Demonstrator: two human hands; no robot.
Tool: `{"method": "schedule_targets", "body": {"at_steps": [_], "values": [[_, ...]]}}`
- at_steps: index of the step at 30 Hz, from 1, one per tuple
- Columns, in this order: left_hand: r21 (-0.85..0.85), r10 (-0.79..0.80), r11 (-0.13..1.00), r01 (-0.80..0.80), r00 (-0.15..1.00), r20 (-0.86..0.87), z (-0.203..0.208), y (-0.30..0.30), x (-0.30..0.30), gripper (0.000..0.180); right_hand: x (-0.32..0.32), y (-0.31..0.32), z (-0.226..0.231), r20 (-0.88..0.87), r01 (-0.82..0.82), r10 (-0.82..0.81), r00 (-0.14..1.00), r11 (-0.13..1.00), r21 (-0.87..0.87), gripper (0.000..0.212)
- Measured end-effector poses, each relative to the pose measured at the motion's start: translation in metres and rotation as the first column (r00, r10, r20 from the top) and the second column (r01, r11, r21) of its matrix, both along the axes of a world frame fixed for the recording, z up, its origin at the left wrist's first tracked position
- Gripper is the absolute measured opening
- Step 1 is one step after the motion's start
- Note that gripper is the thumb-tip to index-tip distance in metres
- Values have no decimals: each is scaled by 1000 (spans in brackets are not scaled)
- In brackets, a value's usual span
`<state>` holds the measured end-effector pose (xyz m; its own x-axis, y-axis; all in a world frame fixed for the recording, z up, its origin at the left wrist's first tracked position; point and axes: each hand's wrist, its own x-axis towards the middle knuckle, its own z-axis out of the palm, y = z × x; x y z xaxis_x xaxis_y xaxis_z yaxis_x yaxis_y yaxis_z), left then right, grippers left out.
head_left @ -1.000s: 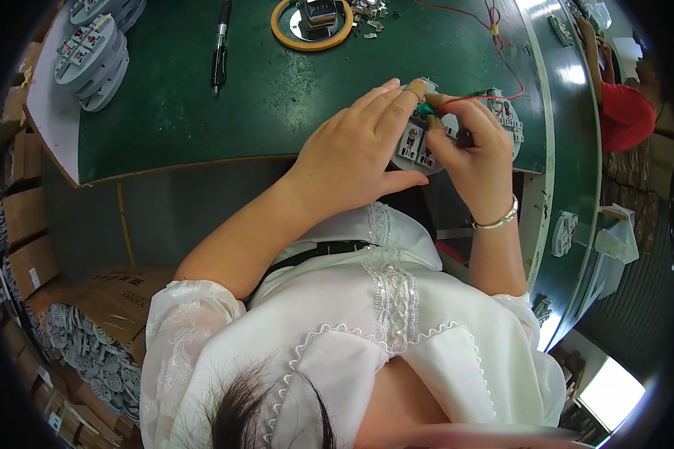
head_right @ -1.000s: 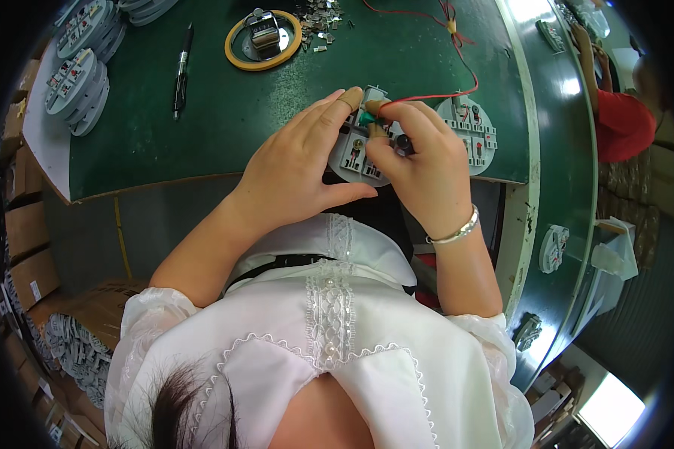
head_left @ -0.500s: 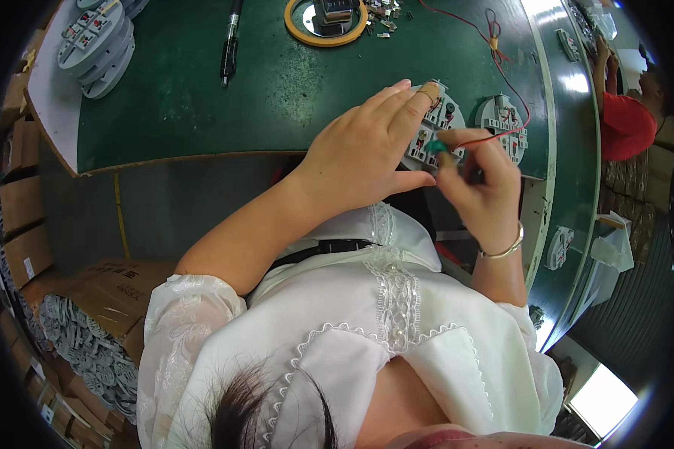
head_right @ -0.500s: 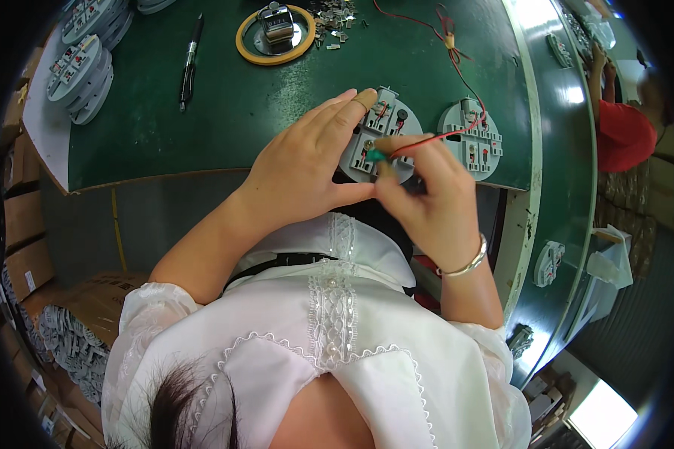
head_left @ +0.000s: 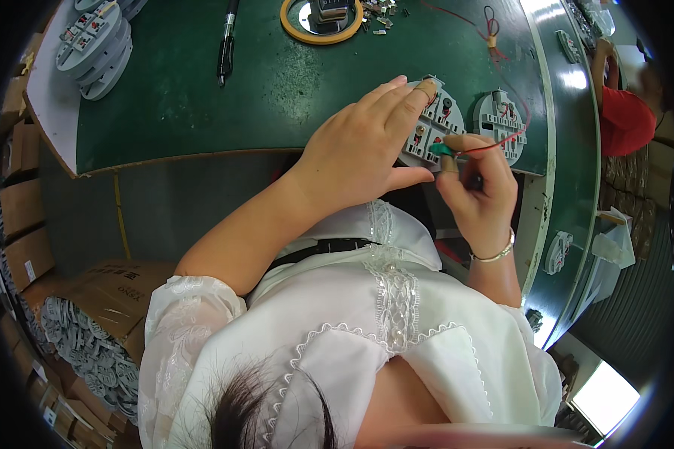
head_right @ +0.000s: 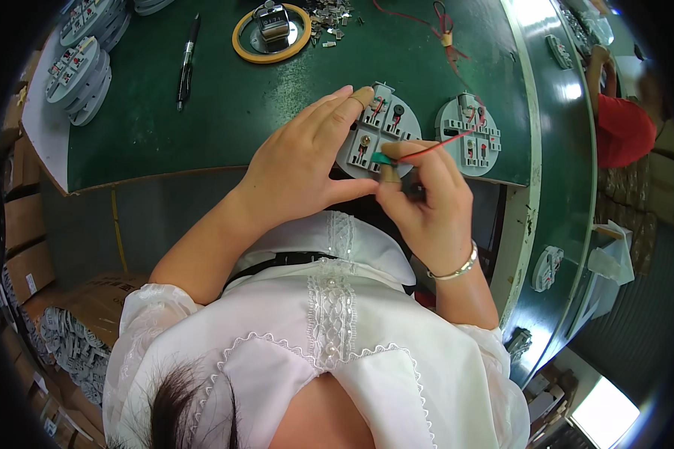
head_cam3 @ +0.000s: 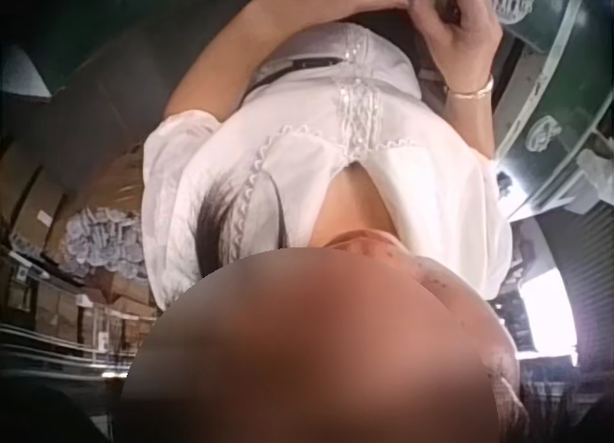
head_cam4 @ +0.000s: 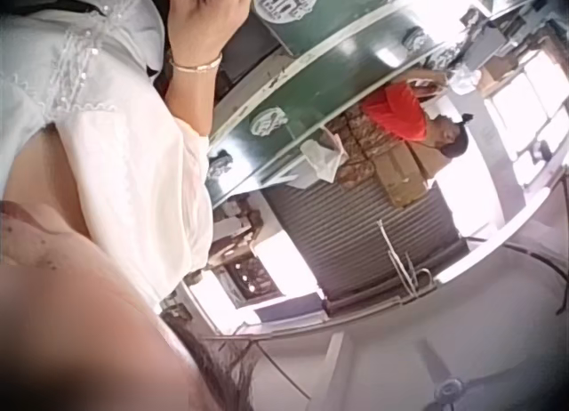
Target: Testing and assembling small circular electronic circuit boards at a factory workstation.
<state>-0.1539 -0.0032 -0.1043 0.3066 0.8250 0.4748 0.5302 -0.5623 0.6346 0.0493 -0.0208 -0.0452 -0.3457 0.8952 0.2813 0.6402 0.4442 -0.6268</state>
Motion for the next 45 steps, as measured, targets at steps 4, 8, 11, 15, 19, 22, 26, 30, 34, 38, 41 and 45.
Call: {"method": "schedule_targets", "body": {"at_steps": [4, 8, 11, 15, 19, 22, 26, 30, 34, 38, 41, 45], "values": [[15, -1, 1000, 1, 1000, 3, 3, 2, 2, 94, 5, -1, -3, 2, -18, 18, 1000, 1000, 23, 30], [17, 2, 1000, -2, 1000, -11, 2, 4, 5, 94, 5, -2, -5, 55, -15, 13, 998, 999, 45, 27], [17, -2, 1000, 2, 1000, -15, 0, 5, 8, 94, 8, 0, -1, 43, 10, -10, 999, 1000, -3, 25], [3, 4, 1000, -4, 1000, -18, 1, 4, 10, 95, 24, 14, 1, -36, 101, -106, 994, 990, -101, 23], [2, -4, 1000, 4, 1000, -7, 5, 9, 12, 95, 37, 30, -7, -59, 247, -252, 966, 966, -73, 23], [22, -16, 1000, 16, 1000, -25, 7, 11, 15, 95, 37, 35, -11, -65, 215, -217, 974, 976, -34, 22], [-2, -13, 1000, 13, 1000, -28, 10, 17, 18, 96, 37, 40, -5, 57, 117, -126, 990, 984, 132, 23], [-28, -2, 1000, 0, 999, -52, 15, 18, 25, 95, 49, 46, 7, -7, 146, -145, 989, 989, 39, 25], [-28, -9, 1000, 7, 998, -60, 18, 24, 29, 96, 60, 37, 11, -30, 158, -162, 986, 981, -112, 25], [25, -17, 1000, 19, 998, -57, 19, 28, 36, 92, 57, 33, 8, 8, 125, -124, 992, 990, -60, 25], [21, -18, 1000, 20, 998, -64, 20, 31, 42, 92, 60, 37, 14, 90, 71, -72, 993, 997, 5, 24], [12, -18, 1000, 19, 997, -79, 21, 32, 48, 91, 75, 45, 15, -50, 41, -43, 998, 999, -33, 24]]}}
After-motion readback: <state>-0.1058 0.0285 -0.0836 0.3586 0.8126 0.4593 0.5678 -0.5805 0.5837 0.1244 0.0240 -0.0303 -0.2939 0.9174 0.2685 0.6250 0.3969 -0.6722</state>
